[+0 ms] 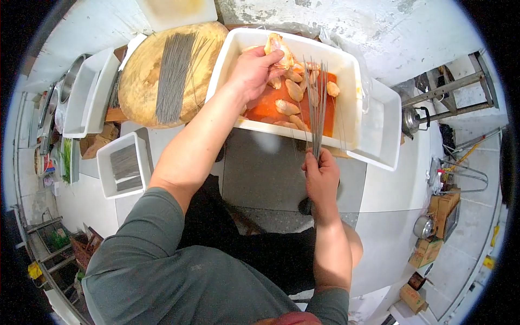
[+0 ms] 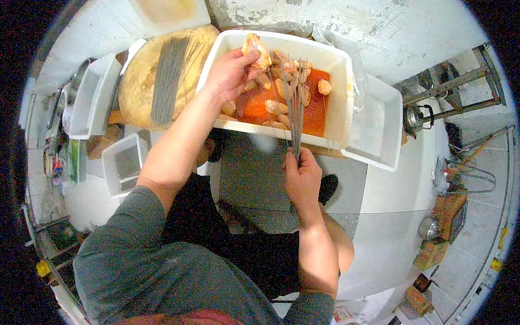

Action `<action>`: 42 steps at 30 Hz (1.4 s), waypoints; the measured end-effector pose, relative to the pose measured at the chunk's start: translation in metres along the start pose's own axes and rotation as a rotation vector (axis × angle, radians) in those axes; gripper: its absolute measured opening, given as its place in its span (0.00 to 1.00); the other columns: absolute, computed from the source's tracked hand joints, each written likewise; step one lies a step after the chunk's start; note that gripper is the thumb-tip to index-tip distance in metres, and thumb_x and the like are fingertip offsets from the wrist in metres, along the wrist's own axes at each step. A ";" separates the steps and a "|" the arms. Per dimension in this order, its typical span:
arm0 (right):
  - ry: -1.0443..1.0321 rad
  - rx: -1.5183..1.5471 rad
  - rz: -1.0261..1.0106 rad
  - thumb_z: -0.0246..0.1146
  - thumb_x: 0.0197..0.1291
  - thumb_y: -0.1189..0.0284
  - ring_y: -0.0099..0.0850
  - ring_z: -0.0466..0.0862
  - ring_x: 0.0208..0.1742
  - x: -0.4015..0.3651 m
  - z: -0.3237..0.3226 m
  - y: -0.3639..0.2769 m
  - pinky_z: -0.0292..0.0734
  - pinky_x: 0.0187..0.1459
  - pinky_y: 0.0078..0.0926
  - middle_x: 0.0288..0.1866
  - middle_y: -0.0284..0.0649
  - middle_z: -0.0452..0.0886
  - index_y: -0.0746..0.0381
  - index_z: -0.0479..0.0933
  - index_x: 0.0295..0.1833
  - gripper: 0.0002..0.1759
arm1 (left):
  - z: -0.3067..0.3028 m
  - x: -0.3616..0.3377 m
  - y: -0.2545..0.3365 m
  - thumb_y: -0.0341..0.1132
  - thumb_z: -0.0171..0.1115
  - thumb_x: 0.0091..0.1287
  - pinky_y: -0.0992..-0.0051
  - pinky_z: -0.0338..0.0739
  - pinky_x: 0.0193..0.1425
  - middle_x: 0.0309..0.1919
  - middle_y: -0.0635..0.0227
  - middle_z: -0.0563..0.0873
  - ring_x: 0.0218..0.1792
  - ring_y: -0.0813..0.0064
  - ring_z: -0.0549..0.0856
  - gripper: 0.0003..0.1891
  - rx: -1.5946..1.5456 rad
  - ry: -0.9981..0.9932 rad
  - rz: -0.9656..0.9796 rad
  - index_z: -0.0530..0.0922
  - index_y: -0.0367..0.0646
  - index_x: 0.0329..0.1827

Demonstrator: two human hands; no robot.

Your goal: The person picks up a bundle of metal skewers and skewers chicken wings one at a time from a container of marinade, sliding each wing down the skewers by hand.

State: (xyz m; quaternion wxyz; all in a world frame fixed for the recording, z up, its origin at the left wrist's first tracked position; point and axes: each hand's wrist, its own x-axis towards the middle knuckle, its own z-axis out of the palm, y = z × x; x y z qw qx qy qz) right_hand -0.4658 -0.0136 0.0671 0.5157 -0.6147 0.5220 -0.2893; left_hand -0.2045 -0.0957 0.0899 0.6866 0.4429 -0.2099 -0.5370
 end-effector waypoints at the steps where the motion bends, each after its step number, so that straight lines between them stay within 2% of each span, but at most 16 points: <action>1: 0.004 0.006 -0.015 0.60 0.68 0.68 0.19 0.73 0.27 0.000 0.001 0.000 0.71 0.31 0.21 0.24 0.31 0.76 0.65 0.78 0.42 0.10 | 0.000 0.001 -0.001 0.34 0.60 0.71 0.83 0.79 0.39 0.41 0.72 0.84 0.39 0.82 0.83 0.08 0.001 0.002 -0.001 0.78 0.41 0.48; 8: 0.033 0.002 -0.038 0.60 0.68 0.67 0.19 0.71 0.27 0.003 0.005 0.005 0.69 0.30 0.22 0.23 0.31 0.75 0.65 0.78 0.42 0.11 | 0.001 0.003 -0.001 0.34 0.60 0.71 0.87 0.75 0.29 0.38 0.72 0.84 0.33 0.83 0.83 0.08 -0.027 -0.008 -0.019 0.78 0.41 0.48; 14: 0.018 0.024 -0.016 0.60 0.68 0.65 0.20 0.72 0.27 0.006 0.012 0.006 0.69 0.30 0.23 0.23 0.31 0.75 0.65 0.77 0.40 0.12 | 0.001 0.001 -0.004 0.33 0.60 0.71 0.88 0.70 0.26 0.36 0.72 0.85 0.29 0.86 0.80 0.07 -0.028 -0.034 -0.039 0.78 0.42 0.48; 17: 0.014 0.037 -0.008 0.60 0.69 0.65 0.20 0.72 0.27 0.007 0.014 0.002 0.69 0.30 0.24 0.23 0.31 0.75 0.65 0.77 0.39 0.12 | 0.000 0.002 -0.008 0.33 0.60 0.71 0.84 0.75 0.28 0.38 0.71 0.85 0.30 0.83 0.81 0.07 0.062 -0.053 -0.049 0.78 0.42 0.48; 20: 0.025 0.076 -0.002 0.59 0.69 0.65 0.21 0.72 0.26 0.010 0.015 -0.005 0.69 0.30 0.24 0.23 0.32 0.75 0.64 0.76 0.38 0.12 | 0.003 0.002 -0.019 0.33 0.59 0.71 0.78 0.82 0.36 0.41 0.67 0.86 0.34 0.78 0.84 0.08 0.046 -0.090 -0.067 0.78 0.40 0.49; 24: 0.028 0.079 0.001 0.59 0.68 0.66 0.21 0.72 0.26 0.017 0.015 -0.007 0.69 0.30 0.24 0.23 0.33 0.75 0.64 0.75 0.37 0.12 | 0.018 -0.012 -0.012 0.30 0.61 0.69 0.74 0.83 0.43 0.35 0.67 0.83 0.32 0.79 0.82 0.07 -0.038 -0.069 -0.118 0.78 0.36 0.46; 26: 0.047 0.092 -0.030 0.58 0.69 0.70 0.17 0.69 0.25 0.021 0.018 -0.004 0.64 0.27 0.18 0.24 0.29 0.73 0.64 0.75 0.39 0.08 | 0.011 -0.006 -0.019 0.29 0.61 0.69 0.74 0.83 0.44 0.36 0.67 0.83 0.33 0.78 0.82 0.07 -0.056 -0.090 -0.138 0.78 0.36 0.46; 27: 0.057 0.098 -0.046 0.58 0.69 0.72 0.14 0.67 0.24 0.024 0.020 -0.004 0.61 0.25 0.15 0.25 0.27 0.72 0.63 0.74 0.40 0.06 | 0.010 -0.004 -0.022 0.31 0.60 0.70 0.73 0.84 0.43 0.38 0.66 0.84 0.33 0.77 0.83 0.08 -0.039 -0.103 -0.126 0.78 0.37 0.47; 29: 0.049 0.118 -0.029 0.57 0.69 0.71 0.14 0.67 0.24 0.026 0.024 -0.010 0.61 0.25 0.15 0.25 0.27 0.72 0.63 0.74 0.40 0.06 | 0.006 0.000 -0.027 0.34 0.59 0.72 0.72 0.86 0.41 0.41 0.64 0.86 0.33 0.76 0.86 0.09 -0.006 -0.126 -0.101 0.79 0.39 0.49; 33: 0.070 0.086 -0.077 0.57 0.69 0.71 0.14 0.67 0.24 0.033 0.030 -0.013 0.61 0.25 0.14 0.25 0.27 0.72 0.63 0.74 0.39 0.07 | 0.015 -0.014 -0.015 0.34 0.58 0.72 0.79 0.82 0.31 0.34 0.67 0.86 0.20 0.82 0.80 0.08 0.022 -0.138 -0.148 0.79 0.40 0.47; 35: 0.064 0.112 -0.036 0.58 0.69 0.68 0.19 0.70 0.25 0.036 0.032 -0.020 0.65 0.27 0.21 0.23 0.30 0.73 0.64 0.76 0.39 0.10 | 0.016 -0.016 -0.012 0.34 0.58 0.72 0.81 0.81 0.29 0.31 0.69 0.86 0.16 0.84 0.76 0.07 0.050 -0.135 -0.178 0.80 0.41 0.46; 36: 0.061 0.125 -0.016 0.59 0.69 0.66 0.21 0.71 0.25 0.037 0.033 -0.023 0.68 0.28 0.24 0.23 0.31 0.74 0.64 0.77 0.39 0.11 | 0.015 -0.016 -0.013 0.34 0.58 0.72 0.82 0.80 0.28 0.32 0.68 0.86 0.17 0.83 0.77 0.07 0.050 -0.135 -0.179 0.80 0.41 0.46; 39: 0.049 0.192 -0.003 0.57 0.69 0.71 0.15 0.68 0.23 0.041 0.037 -0.023 0.61 0.25 0.15 0.24 0.28 0.73 0.62 0.73 0.38 0.07 | 0.011 -0.010 -0.018 0.34 0.58 0.72 0.83 0.78 0.25 0.33 0.68 0.86 0.18 0.83 0.78 0.07 0.023 -0.116 -0.177 0.80 0.41 0.45; 42: 0.086 0.185 -0.051 0.57 0.69 0.70 0.15 0.68 0.23 0.046 0.043 -0.015 0.61 0.25 0.16 0.24 0.28 0.73 0.63 0.75 0.38 0.08 | 0.010 -0.004 -0.022 0.35 0.58 0.72 0.83 0.74 0.21 0.34 0.68 0.86 0.18 0.83 0.78 0.07 -0.049 -0.062 -0.169 0.79 0.41 0.45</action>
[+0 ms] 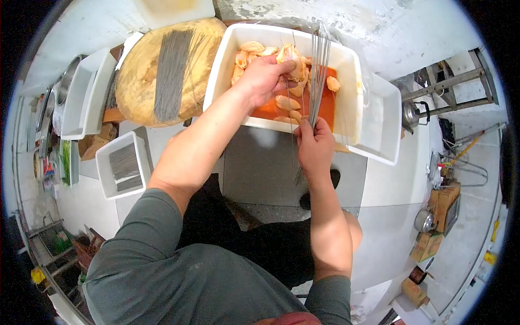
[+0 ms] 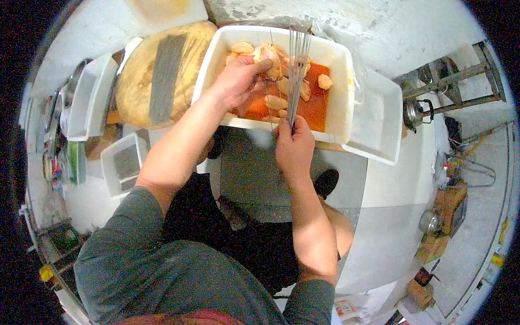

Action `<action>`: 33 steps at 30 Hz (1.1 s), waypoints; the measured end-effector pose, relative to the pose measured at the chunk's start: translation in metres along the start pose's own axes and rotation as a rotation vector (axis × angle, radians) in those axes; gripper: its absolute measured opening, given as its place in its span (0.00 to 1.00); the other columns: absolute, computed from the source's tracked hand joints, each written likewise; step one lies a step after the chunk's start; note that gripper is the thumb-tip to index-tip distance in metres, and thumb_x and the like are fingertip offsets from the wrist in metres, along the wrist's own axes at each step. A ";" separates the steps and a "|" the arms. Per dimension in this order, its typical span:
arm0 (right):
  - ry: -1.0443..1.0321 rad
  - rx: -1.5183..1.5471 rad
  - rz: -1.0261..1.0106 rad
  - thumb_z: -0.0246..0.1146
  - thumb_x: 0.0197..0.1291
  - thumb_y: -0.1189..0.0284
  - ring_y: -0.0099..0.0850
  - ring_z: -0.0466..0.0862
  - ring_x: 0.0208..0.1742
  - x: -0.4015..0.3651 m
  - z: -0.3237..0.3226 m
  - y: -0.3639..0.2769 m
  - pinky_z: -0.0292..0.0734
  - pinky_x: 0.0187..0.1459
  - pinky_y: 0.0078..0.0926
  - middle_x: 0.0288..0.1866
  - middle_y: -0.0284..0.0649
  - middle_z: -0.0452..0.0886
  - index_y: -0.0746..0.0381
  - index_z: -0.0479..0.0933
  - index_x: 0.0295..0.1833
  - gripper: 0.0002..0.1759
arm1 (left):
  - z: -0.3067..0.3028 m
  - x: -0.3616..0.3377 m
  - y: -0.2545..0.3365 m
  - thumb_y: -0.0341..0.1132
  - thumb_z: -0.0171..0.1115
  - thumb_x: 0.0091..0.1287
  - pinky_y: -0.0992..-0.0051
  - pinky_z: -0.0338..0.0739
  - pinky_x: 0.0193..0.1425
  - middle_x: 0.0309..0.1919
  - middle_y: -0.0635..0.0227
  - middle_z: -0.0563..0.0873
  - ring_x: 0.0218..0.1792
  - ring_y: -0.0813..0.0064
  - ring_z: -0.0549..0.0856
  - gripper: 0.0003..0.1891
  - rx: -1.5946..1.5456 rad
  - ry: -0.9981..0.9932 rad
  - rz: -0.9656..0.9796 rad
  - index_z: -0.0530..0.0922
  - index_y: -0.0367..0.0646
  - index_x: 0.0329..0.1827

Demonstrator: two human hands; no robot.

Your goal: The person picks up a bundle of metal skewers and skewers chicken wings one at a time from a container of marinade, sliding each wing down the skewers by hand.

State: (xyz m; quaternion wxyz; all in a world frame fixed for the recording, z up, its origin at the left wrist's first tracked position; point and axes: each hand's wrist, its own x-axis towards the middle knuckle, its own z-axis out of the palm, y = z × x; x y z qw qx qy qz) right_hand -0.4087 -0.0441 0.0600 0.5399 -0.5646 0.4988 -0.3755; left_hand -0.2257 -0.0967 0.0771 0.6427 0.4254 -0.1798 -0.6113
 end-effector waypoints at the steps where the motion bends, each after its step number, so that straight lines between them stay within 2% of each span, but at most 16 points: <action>1: 0.001 -0.039 -0.022 0.57 0.69 0.70 0.15 0.68 0.23 0.000 0.001 0.001 0.61 0.25 0.16 0.24 0.28 0.73 0.64 0.75 0.39 0.08 | 0.000 0.001 0.000 0.35 0.59 0.72 0.83 0.73 0.20 0.34 0.68 0.86 0.18 0.83 0.78 0.08 -0.015 0.017 0.007 0.79 0.41 0.45; 2: 0.002 -0.079 -0.045 0.58 0.69 0.70 0.15 0.69 0.23 0.001 0.000 0.002 0.62 0.25 0.16 0.24 0.28 0.74 0.64 0.76 0.39 0.09 | -0.001 0.002 0.001 0.35 0.59 0.72 0.83 0.71 0.18 0.34 0.68 0.86 0.18 0.83 0.78 0.08 -0.031 0.033 0.014 0.79 0.41 0.45; 5: -0.013 -0.133 -0.050 0.58 0.69 0.69 0.16 0.71 0.25 0.001 -0.001 0.004 0.64 0.26 0.16 0.26 0.29 0.76 0.65 0.77 0.40 0.10 | -0.004 -0.009 0.015 0.30 0.61 0.69 0.71 0.84 0.44 0.36 0.68 0.83 0.36 0.75 0.83 0.06 0.030 -0.020 -0.019 0.78 0.37 0.44; 9: -0.046 -0.199 -0.004 0.58 0.69 0.67 0.17 0.74 0.28 -0.003 -0.003 0.004 0.70 0.29 0.16 0.30 0.31 0.80 0.64 0.78 0.41 0.11 | -0.008 -0.005 0.016 0.29 0.61 0.69 0.70 0.85 0.44 0.36 0.67 0.83 0.37 0.74 0.84 0.06 0.039 0.020 -0.025 0.78 0.36 0.44; 11: -0.040 -0.249 -0.021 0.58 0.69 0.66 0.26 0.79 0.29 -0.003 -0.004 0.007 0.73 0.33 0.25 0.29 0.37 0.82 0.64 0.79 0.45 0.12 | -0.006 -0.007 0.021 0.29 0.61 0.69 0.70 0.85 0.44 0.36 0.66 0.83 0.37 0.73 0.84 0.06 0.045 0.056 -0.037 0.78 0.35 0.43; 12: -0.036 -0.274 -0.030 0.58 0.68 0.65 0.30 0.81 0.30 -0.004 -0.004 0.008 0.75 0.35 0.30 0.29 0.40 0.83 0.64 0.80 0.47 0.13 | -0.007 -0.005 0.019 0.31 0.61 0.69 0.73 0.84 0.39 0.36 0.65 0.83 0.34 0.74 0.84 0.07 0.026 0.056 -0.015 0.78 0.36 0.44; 14: -0.066 -0.197 -0.013 0.57 0.69 0.67 0.29 0.81 0.29 -0.006 -0.004 0.007 0.76 0.35 0.29 0.28 0.40 0.83 0.64 0.79 0.49 0.13 | -0.008 0.000 0.013 0.35 0.60 0.71 0.80 0.82 0.28 0.37 0.64 0.84 0.28 0.77 0.84 0.09 -0.012 0.055 0.028 0.77 0.38 0.45; 17: -0.089 -0.089 0.063 0.55 0.70 0.69 0.26 0.80 0.28 -0.010 -0.001 0.002 0.76 0.33 0.27 0.29 0.39 0.83 0.63 0.77 0.53 0.13 | -0.011 0.000 0.014 0.35 0.60 0.71 0.75 0.85 0.37 0.40 0.63 0.84 0.35 0.71 0.86 0.10 0.015 0.027 0.023 0.77 0.37 0.45; 21: -0.151 -0.077 0.154 0.54 0.71 0.70 0.25 0.79 0.26 -0.016 0.002 -0.013 0.75 0.32 0.25 0.28 0.37 0.82 0.62 0.75 0.56 0.13 | -0.015 0.006 0.010 0.35 0.60 0.71 0.73 0.85 0.37 0.39 0.63 0.84 0.35 0.70 0.86 0.09 0.009 0.027 0.050 0.77 0.38 0.46; 26: -0.117 -0.049 0.036 0.55 0.71 0.70 0.23 0.75 0.24 -0.012 0.001 0.005 0.72 0.29 0.23 0.24 0.33 0.77 0.63 0.75 0.50 0.10 | -0.009 -0.001 0.014 0.36 0.60 0.71 0.70 0.85 0.36 0.39 0.63 0.85 0.34 0.71 0.86 0.08 0.052 0.042 0.041 0.77 0.40 0.45; 27: -0.106 -0.043 0.001 0.55 0.71 0.70 0.22 0.75 0.24 -0.011 0.002 0.006 0.72 0.29 0.23 0.24 0.33 0.76 0.64 0.75 0.48 0.09 | -0.009 -0.001 0.013 0.34 0.61 0.70 0.70 0.85 0.39 0.39 0.64 0.84 0.36 0.71 0.85 0.08 0.038 0.044 0.042 0.77 0.38 0.44; 29: -0.101 -0.062 0.026 0.55 0.71 0.69 0.22 0.74 0.24 -0.012 0.001 0.002 0.71 0.28 0.22 0.23 0.32 0.76 0.64 0.75 0.46 0.09 | -0.010 0.000 0.009 0.30 0.63 0.68 0.70 0.84 0.45 0.38 0.64 0.84 0.40 0.71 0.85 0.08 0.012 0.049 0.044 0.78 0.34 0.43; 33: -0.108 -0.079 0.047 0.56 0.71 0.69 0.22 0.74 0.24 -0.010 -0.002 0.001 0.70 0.27 0.23 0.23 0.32 0.75 0.64 0.75 0.42 0.09 | -0.007 -0.001 0.008 0.30 0.61 0.68 0.70 0.83 0.44 0.39 0.66 0.85 0.40 0.72 0.85 0.06 0.006 0.043 0.044 0.80 0.36 0.43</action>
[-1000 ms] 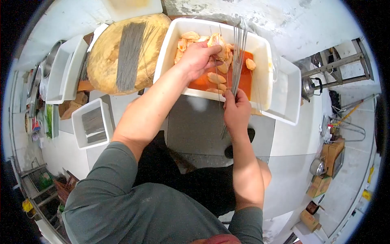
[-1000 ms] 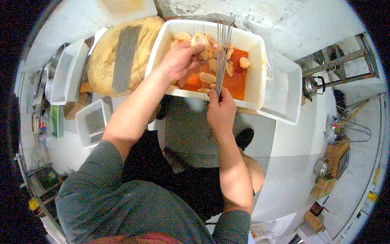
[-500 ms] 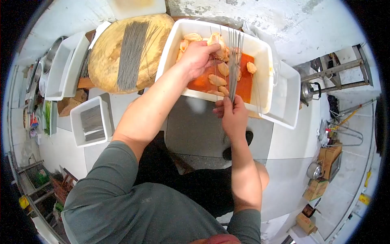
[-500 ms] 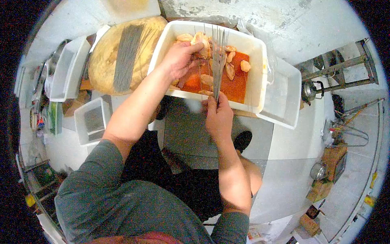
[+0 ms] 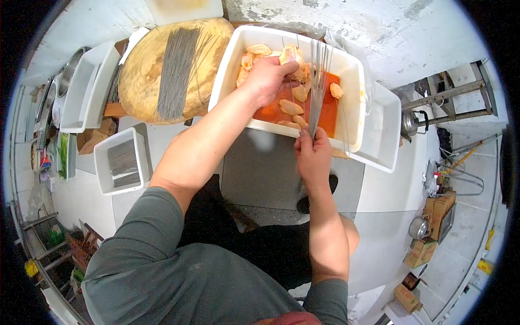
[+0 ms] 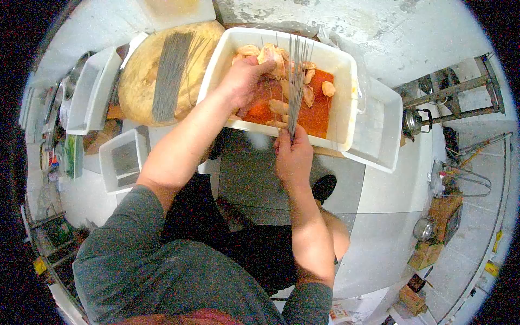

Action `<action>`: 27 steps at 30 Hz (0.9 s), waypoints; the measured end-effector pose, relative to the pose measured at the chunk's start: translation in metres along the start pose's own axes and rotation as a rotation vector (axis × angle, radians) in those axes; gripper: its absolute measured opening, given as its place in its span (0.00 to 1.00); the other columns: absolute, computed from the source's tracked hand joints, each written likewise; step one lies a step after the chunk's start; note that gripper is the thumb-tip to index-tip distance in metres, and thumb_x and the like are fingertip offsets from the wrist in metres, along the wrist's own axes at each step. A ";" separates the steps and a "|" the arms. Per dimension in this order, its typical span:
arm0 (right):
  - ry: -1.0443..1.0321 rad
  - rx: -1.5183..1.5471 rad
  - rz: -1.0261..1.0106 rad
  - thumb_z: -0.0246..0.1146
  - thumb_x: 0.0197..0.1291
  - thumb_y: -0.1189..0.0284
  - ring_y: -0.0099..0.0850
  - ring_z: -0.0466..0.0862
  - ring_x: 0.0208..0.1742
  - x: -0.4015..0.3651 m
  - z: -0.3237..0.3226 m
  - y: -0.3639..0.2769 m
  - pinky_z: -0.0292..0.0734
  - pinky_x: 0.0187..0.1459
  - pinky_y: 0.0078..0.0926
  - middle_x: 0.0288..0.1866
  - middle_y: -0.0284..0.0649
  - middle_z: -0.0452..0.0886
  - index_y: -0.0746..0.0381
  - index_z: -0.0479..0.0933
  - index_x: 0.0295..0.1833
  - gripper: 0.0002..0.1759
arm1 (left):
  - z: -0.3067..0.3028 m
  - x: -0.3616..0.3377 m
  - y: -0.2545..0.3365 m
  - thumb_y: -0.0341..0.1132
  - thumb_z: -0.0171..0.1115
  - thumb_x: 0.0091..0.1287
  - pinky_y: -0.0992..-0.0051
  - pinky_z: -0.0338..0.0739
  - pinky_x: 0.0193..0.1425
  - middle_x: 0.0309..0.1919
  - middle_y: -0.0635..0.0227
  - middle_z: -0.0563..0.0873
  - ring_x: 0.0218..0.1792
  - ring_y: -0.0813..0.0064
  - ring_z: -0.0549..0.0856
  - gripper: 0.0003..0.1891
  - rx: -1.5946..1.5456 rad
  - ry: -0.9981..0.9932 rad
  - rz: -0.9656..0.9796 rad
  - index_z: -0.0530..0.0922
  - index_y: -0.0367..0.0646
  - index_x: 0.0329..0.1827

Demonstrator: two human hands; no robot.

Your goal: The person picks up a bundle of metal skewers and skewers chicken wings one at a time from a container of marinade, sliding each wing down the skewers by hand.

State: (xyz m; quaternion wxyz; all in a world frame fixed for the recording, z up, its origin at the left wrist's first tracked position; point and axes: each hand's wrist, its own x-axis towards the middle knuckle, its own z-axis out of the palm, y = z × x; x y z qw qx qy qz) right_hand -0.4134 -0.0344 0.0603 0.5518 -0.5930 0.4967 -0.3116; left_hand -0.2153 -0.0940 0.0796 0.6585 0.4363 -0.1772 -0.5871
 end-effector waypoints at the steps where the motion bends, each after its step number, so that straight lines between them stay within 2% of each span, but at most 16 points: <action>1: 0.009 0.000 0.004 0.56 0.71 0.69 0.22 0.74 0.24 0.000 0.000 -0.001 0.70 0.27 0.23 0.23 0.32 0.75 0.64 0.74 0.42 0.09 | 0.000 0.000 0.000 0.30 0.61 0.69 0.70 0.83 0.44 0.39 0.66 0.85 0.40 0.72 0.85 0.06 -0.010 -0.002 0.001 0.80 0.36 0.44; 11: 0.003 -0.015 -0.010 0.56 0.71 0.68 0.22 0.73 0.23 0.001 -0.001 -0.005 0.69 0.26 0.23 0.22 0.32 0.75 0.64 0.74 0.41 0.10 | -0.001 0.002 -0.008 0.30 0.60 0.70 0.72 0.83 0.44 0.41 0.66 0.85 0.41 0.73 0.85 0.08 -0.024 -0.014 0.012 0.80 0.37 0.47; 14: -0.003 0.014 0.025 0.56 0.71 0.67 0.21 0.73 0.22 0.001 -0.005 -0.009 0.68 0.24 0.22 0.23 0.33 0.76 0.64 0.74 0.42 0.10 | -0.001 0.000 -0.007 0.33 0.62 0.70 0.73 0.82 0.44 0.42 0.66 0.85 0.42 0.73 0.84 0.09 -0.006 0.009 -0.034 0.80 0.38 0.47; 18: -0.004 0.110 0.118 0.57 0.70 0.68 0.20 0.73 0.21 0.011 -0.023 -0.026 0.68 0.23 0.21 0.23 0.34 0.78 0.64 0.75 0.44 0.10 | -0.005 0.001 -0.002 0.39 0.63 0.69 0.71 0.80 0.49 0.43 0.64 0.84 0.46 0.70 0.83 0.14 0.036 -0.001 -0.081 0.79 0.36 0.49; 20: 0.079 -0.004 0.101 0.57 0.68 0.70 0.21 0.74 0.21 0.020 -0.037 -0.026 0.68 0.23 0.22 0.24 0.34 0.79 0.66 0.76 0.43 0.09 | -0.001 -0.006 0.003 0.42 0.63 0.69 0.71 0.79 0.52 0.44 0.63 0.83 0.47 0.70 0.83 0.17 0.035 0.012 -0.034 0.78 0.35 0.50; 22: 0.134 -0.110 0.082 0.57 0.68 0.70 0.22 0.74 0.21 0.036 -0.056 -0.016 0.68 0.22 0.23 0.25 0.35 0.80 0.67 0.77 0.42 0.09 | -0.003 -0.008 0.005 0.42 0.59 0.72 0.69 0.80 0.51 0.46 0.61 0.83 0.48 0.68 0.83 0.17 0.093 0.018 -0.028 0.76 0.37 0.53; 27: 0.193 -0.161 0.104 0.58 0.63 0.73 0.22 0.76 0.21 0.060 -0.087 -0.015 0.70 0.23 0.23 0.28 0.38 0.83 0.68 0.78 0.41 0.08 | -0.015 -0.002 0.004 0.41 0.56 0.73 0.69 0.81 0.51 0.48 0.60 0.83 0.48 0.68 0.83 0.16 0.158 -0.022 -0.026 0.75 0.38 0.55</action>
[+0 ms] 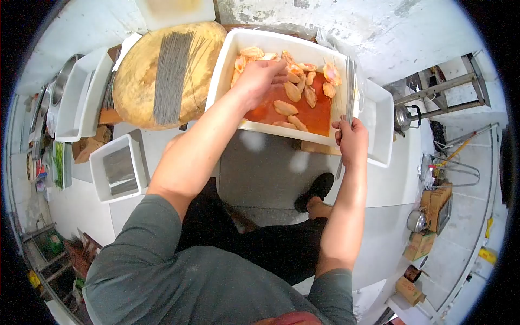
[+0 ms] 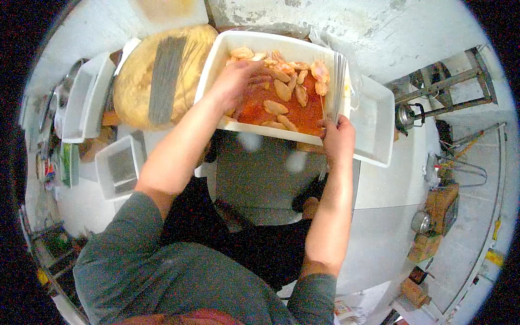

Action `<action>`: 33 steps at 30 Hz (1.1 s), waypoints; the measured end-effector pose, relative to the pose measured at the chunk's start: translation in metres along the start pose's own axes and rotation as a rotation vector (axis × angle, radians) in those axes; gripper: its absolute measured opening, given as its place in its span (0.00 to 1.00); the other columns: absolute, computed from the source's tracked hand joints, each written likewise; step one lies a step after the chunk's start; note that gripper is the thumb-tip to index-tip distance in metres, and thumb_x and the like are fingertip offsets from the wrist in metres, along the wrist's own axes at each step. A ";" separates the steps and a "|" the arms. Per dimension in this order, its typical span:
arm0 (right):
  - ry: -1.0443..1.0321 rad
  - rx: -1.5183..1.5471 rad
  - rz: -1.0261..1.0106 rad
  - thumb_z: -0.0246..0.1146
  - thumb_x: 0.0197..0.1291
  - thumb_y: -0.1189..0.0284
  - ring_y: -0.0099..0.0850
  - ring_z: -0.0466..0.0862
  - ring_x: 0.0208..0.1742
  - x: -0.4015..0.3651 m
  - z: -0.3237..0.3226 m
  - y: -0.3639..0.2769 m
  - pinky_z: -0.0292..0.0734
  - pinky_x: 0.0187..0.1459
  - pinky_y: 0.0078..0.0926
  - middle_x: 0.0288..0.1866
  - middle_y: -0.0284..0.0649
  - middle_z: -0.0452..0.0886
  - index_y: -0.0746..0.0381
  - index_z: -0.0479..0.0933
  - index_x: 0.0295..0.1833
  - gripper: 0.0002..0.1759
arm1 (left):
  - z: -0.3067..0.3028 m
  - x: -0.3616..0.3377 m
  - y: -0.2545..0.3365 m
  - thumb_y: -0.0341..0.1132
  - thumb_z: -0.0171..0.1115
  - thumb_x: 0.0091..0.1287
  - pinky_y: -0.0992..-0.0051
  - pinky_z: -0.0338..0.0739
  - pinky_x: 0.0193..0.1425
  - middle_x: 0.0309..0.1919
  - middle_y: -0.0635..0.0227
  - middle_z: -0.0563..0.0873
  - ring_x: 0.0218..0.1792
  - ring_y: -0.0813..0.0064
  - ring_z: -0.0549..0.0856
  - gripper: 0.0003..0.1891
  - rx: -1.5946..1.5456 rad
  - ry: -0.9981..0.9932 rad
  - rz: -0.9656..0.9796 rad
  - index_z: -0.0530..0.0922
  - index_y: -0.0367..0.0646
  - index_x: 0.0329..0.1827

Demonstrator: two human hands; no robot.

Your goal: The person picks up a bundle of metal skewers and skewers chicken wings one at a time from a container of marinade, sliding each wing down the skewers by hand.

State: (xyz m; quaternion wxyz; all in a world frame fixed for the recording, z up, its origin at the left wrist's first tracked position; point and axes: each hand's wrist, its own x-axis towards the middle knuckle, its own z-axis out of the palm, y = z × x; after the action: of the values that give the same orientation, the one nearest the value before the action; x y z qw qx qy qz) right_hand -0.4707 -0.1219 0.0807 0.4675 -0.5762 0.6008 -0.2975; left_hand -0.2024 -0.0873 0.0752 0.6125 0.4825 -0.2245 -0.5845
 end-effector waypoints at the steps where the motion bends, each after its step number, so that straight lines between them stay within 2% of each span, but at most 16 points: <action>1: 0.017 -0.026 0.014 0.58 0.63 0.74 0.22 0.76 0.21 0.003 -0.001 0.001 0.70 0.23 0.23 0.28 0.38 0.84 0.68 0.78 0.42 0.08 | -0.001 -0.001 0.001 0.41 0.56 0.74 0.70 0.81 0.51 0.47 0.60 0.83 0.47 0.69 0.83 0.16 0.004 -0.012 -0.015 0.75 0.38 0.54; 2: 0.020 0.035 0.021 0.57 0.61 0.76 0.23 0.77 0.21 0.004 0.000 0.002 0.71 0.23 0.24 0.28 0.38 0.84 0.68 0.78 0.42 0.08 | -0.002 -0.001 0.002 0.41 0.56 0.74 0.71 0.81 0.51 0.47 0.60 0.83 0.47 0.69 0.84 0.15 0.007 -0.025 -0.030 0.75 0.38 0.54; 5: -0.021 -0.027 0.104 0.57 0.66 0.75 0.19 0.71 0.21 0.013 -0.001 0.003 0.65 0.21 0.18 0.35 0.40 0.82 0.67 0.74 0.46 0.07 | -0.002 0.000 0.000 0.39 0.55 0.74 0.72 0.81 0.50 0.46 0.61 0.84 0.46 0.71 0.84 0.14 0.011 -0.029 0.008 0.76 0.37 0.53; 14: 0.027 -0.031 0.087 0.56 0.68 0.73 0.25 0.79 0.27 0.029 0.008 0.006 0.77 0.29 0.22 0.36 0.40 0.81 0.70 0.74 0.47 0.10 | -0.011 -0.006 0.009 0.38 0.55 0.74 0.73 0.81 0.50 0.45 0.62 0.84 0.45 0.71 0.84 0.13 0.001 -0.021 -0.015 0.77 0.38 0.53; 17: 0.025 0.012 0.111 0.56 0.69 0.72 0.27 0.81 0.30 0.030 0.005 0.006 0.80 0.33 0.23 0.38 0.41 0.80 0.71 0.74 0.48 0.11 | -0.013 -0.008 0.012 0.38 0.54 0.74 0.73 0.82 0.50 0.45 0.63 0.84 0.45 0.71 0.84 0.13 0.000 -0.033 -0.023 0.77 0.38 0.54; 20: 0.098 0.082 0.061 0.57 0.69 0.70 0.31 0.84 0.35 0.029 0.006 0.007 0.82 0.34 0.30 0.38 0.47 0.83 0.73 0.75 0.50 0.15 | -0.014 -0.007 0.012 0.38 0.54 0.75 0.72 0.82 0.50 0.45 0.63 0.85 0.44 0.71 0.85 0.13 0.005 -0.039 0.008 0.77 0.38 0.53; 23: 0.122 0.097 0.059 0.56 0.70 0.70 0.33 0.83 0.43 0.031 0.000 0.010 0.82 0.37 0.31 0.44 0.50 0.81 0.73 0.75 0.50 0.15 | -0.013 -0.008 0.015 0.38 0.54 0.75 0.72 0.82 0.49 0.44 0.63 0.85 0.43 0.71 0.85 0.13 0.002 -0.022 0.012 0.77 0.38 0.53; 29: 0.150 0.003 -0.016 0.56 0.70 0.69 0.31 0.83 0.41 0.025 -0.004 0.006 0.81 0.35 0.27 0.41 0.47 0.82 0.72 0.74 0.50 0.14 | -0.013 -0.005 0.011 0.38 0.54 0.74 0.71 0.84 0.44 0.41 0.63 0.86 0.38 0.71 0.86 0.13 0.012 -0.033 0.031 0.79 0.37 0.49; 33: 0.146 0.020 -0.039 0.56 0.71 0.67 0.25 0.81 0.31 0.003 -0.012 -0.013 0.76 0.28 0.24 0.37 0.41 0.82 0.69 0.75 0.46 0.13 | -0.011 -0.002 0.008 0.41 0.56 0.73 0.74 0.83 0.41 0.39 0.64 0.86 0.37 0.74 0.86 0.14 0.088 -0.027 0.000 0.80 0.38 0.47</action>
State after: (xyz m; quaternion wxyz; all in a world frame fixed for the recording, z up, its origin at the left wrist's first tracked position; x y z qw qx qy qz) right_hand -0.4759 -0.1296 0.0966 0.4222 -0.5600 0.6190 -0.3536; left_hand -0.1893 -0.0826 0.0779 0.5877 0.5012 -0.2581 -0.5804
